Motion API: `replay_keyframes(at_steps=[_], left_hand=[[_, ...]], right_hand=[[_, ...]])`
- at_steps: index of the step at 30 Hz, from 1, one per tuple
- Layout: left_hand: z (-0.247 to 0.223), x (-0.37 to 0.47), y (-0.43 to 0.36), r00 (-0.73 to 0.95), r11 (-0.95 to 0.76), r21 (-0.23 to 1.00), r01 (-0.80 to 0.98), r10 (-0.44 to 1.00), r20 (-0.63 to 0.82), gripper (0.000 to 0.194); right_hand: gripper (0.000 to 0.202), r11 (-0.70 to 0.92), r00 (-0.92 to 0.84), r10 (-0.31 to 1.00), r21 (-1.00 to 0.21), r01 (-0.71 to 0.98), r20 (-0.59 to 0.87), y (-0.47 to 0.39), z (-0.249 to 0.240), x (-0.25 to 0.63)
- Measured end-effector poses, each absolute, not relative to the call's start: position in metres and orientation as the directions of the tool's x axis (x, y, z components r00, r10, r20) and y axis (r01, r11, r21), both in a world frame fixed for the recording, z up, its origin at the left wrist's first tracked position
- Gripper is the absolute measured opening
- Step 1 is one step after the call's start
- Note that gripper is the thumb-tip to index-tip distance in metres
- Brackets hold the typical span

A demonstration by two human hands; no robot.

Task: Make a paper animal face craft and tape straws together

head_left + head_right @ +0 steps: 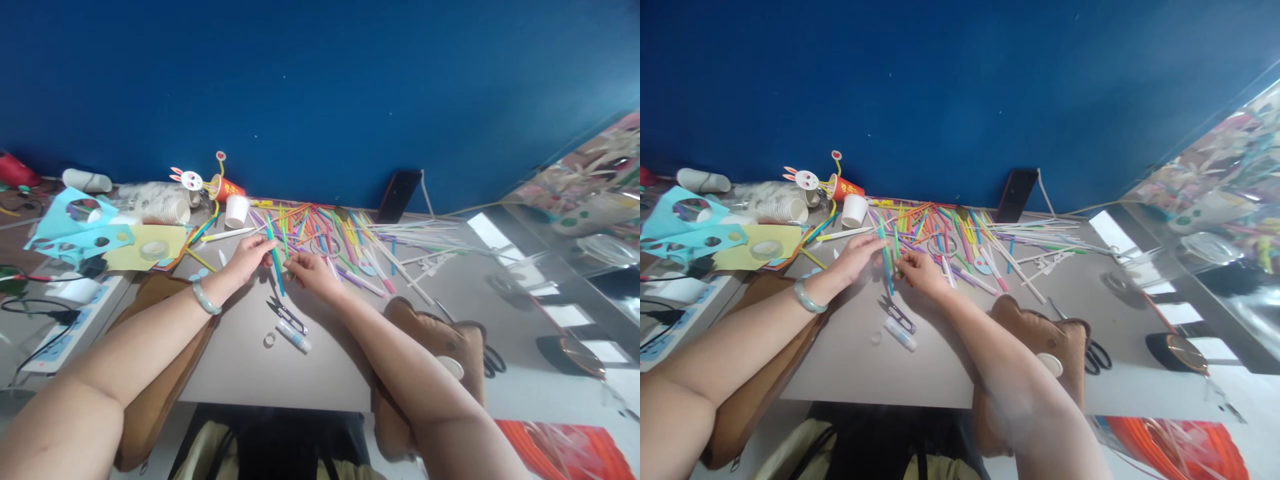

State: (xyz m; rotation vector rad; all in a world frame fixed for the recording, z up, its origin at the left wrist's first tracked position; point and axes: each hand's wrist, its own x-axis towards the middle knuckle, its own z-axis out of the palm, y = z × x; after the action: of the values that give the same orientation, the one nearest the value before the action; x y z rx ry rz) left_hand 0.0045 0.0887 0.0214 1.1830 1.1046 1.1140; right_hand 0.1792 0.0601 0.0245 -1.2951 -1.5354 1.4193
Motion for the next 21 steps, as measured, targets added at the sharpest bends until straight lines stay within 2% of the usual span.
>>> replay_keyframes(at_steps=[4, 13, 21], left_hand=[[0.02, 0.005, 0.092, 0.105, 0.077, 0.996, -0.055, 0.992, -0.071, 0.029], [0.02, 0.004, 0.09, 0.139, 0.037, 0.998, -0.055, 0.99, -0.029, 0.026], [0.036, 0.008, 0.082, 0.154, 0.086, 0.995, -0.043, 0.985, -0.078, 0.029]], right_hand=[[0.029, -0.112, -0.302, 0.937, -0.97, 0.214, -0.175, 0.06, 0.023, 0.179], [0.032, -0.162, -0.355, 0.916, -0.983, 0.092, -0.184, 0.058, 0.024, 0.177], [0.03, -0.112, -0.354, 0.92, -0.979, 0.169, -0.166, 0.054, 0.025, 0.174]])
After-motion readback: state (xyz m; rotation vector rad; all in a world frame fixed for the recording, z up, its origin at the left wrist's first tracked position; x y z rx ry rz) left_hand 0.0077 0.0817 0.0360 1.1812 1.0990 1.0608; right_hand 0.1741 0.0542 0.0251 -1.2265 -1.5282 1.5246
